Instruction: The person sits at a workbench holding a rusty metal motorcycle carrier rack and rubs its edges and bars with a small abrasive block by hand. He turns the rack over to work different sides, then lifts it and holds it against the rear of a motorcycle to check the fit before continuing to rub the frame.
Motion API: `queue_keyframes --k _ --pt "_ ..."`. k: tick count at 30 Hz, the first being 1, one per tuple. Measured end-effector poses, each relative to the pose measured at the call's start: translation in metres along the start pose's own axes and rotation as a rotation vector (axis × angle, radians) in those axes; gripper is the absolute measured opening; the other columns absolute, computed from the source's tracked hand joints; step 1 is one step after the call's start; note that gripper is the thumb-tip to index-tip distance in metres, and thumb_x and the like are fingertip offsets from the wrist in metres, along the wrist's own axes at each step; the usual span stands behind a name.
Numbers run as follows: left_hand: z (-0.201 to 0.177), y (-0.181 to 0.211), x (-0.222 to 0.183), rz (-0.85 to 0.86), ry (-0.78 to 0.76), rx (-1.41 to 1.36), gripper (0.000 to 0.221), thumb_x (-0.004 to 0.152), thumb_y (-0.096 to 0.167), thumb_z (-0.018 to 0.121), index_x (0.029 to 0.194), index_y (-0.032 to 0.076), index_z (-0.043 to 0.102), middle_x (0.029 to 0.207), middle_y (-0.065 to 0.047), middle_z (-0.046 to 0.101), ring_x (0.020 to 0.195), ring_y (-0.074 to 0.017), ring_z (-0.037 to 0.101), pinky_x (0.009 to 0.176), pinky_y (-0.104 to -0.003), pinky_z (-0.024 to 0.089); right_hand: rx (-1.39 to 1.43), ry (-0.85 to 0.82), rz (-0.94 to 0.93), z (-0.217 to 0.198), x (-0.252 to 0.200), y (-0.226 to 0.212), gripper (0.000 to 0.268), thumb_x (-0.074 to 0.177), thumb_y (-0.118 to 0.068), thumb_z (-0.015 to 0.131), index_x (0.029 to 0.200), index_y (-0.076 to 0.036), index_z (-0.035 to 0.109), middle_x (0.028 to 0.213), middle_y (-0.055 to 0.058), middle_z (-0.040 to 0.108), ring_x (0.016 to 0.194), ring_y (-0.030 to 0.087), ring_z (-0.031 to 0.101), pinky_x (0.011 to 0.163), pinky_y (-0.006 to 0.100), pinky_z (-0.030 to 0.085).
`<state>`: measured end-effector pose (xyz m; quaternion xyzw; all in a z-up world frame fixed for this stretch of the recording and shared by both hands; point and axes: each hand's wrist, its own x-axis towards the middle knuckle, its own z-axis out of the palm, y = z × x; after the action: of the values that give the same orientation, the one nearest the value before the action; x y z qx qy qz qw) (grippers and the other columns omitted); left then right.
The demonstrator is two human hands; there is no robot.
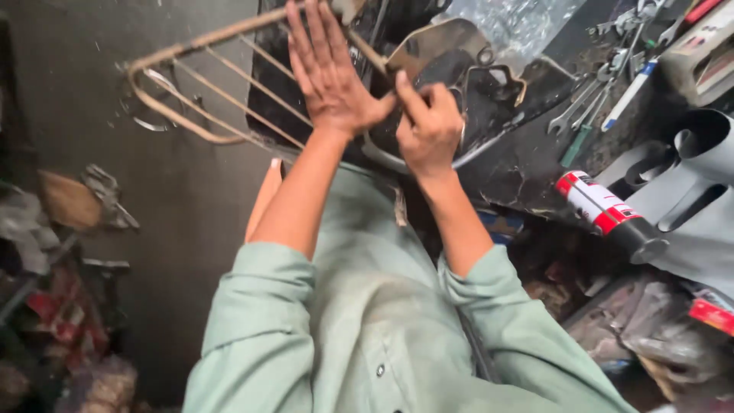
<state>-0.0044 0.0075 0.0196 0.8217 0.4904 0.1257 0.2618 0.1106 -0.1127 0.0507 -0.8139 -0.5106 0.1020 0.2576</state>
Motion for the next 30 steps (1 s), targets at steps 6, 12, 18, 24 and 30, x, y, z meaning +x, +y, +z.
queue_keyframes --k 6,12,18,24,30 --pt "0.03 -0.018 -0.004 -0.053 -0.054 0.084 0.129 0.078 0.082 0.077 0.155 -0.01 0.029 0.162 -0.031 0.021 0.152 -0.0518 0.01 0.127 -0.062 0.008 -0.002 0.077 -0.107 -0.002 0.015 -0.008 0.053 0.081 0.0 0.075 0.131 -0.019 0.072 0.087 0.012 0.057 0.081 0.031 0.061 0.074 0.042 0.052" --pt "-0.025 0.018 0.018 -0.335 -0.708 0.143 0.126 0.074 0.088 0.061 0.159 -0.001 0.032 0.168 -0.022 0.027 0.164 -0.0375 0.014 0.137 -0.058 0.003 0.036 0.185 0.059 -0.006 0.021 -0.008 0.04 0.099 -0.002 0.075 0.135 -0.018 0.069 0.09 0.01 0.062 0.078 0.026 0.064 0.074 0.038 0.053" --pt "0.032 -0.02 -0.005 -0.121 -0.242 0.132 0.137 0.072 0.089 0.074 0.157 -0.006 0.024 0.164 -0.031 0.018 0.154 -0.0481 0.009 0.127 -0.063 0.004 0.122 0.187 -0.025 0.008 0.018 0.003 0.039 0.094 -0.003 0.08 0.13 -0.015 0.071 0.085 0.01 0.062 0.071 0.024 0.064 0.068 0.036 0.053" --pt "0.038 -0.023 -0.005 -0.071 -0.106 0.092 0.141 0.069 0.086 0.081 0.157 -0.007 0.023 0.163 -0.032 0.015 0.152 -0.051 0.006 0.126 -0.062 0.004 0.146 0.245 -0.036 0.001 0.026 -0.012 0.028 0.093 0.001 0.075 0.12 -0.004 0.072 0.091 0.012 0.065 0.081 0.03 0.068 0.075 0.039 0.056" --pt "-0.006 0.009 0.014 -0.321 -0.628 0.177 0.135 0.071 0.087 0.069 0.161 -0.004 0.024 0.17 -0.026 0.017 0.163 -0.0414 0.008 0.136 -0.058 0.001 0.112 0.232 0.08 -0.008 0.036 0.0 0.014 0.096 0.003 0.075 0.106 -0.007 0.071 0.091 0.013 0.066 0.082 0.031 0.067 0.074 0.039 0.053"
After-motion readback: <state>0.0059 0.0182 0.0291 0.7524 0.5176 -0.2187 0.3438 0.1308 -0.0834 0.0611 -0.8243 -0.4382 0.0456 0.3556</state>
